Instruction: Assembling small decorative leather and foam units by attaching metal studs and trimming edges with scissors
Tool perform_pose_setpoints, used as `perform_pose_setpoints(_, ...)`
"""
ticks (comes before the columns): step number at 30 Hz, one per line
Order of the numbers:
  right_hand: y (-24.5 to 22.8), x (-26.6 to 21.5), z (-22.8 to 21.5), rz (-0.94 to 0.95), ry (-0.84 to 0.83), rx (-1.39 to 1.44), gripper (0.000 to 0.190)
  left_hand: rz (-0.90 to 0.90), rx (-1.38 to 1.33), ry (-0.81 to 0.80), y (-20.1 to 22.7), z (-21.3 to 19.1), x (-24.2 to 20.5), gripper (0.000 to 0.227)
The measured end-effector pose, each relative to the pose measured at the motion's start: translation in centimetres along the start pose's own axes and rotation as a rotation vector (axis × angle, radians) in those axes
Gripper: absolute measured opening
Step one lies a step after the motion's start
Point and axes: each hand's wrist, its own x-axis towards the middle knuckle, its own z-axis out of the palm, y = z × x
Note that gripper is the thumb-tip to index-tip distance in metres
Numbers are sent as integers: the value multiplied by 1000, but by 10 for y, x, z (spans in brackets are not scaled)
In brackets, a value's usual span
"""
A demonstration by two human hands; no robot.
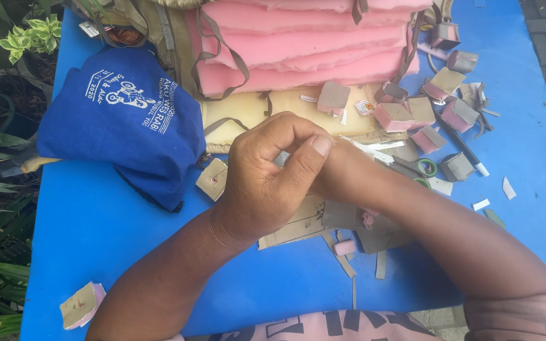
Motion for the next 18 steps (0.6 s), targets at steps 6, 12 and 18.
perform_pose_setpoints(6,-24,-53,34,-271,133,72,24,-49,-9,-34,-2,5,-1,14)
perform_pose_setpoints(12,-3,-93,-45,-263,404,117,18,-40,-36,-76,8,-2,-3,19)
perform_pose_setpoints(18,23,-136,-29,57,115,-204,76,-19,-51,-195,-14,25,-12,8)
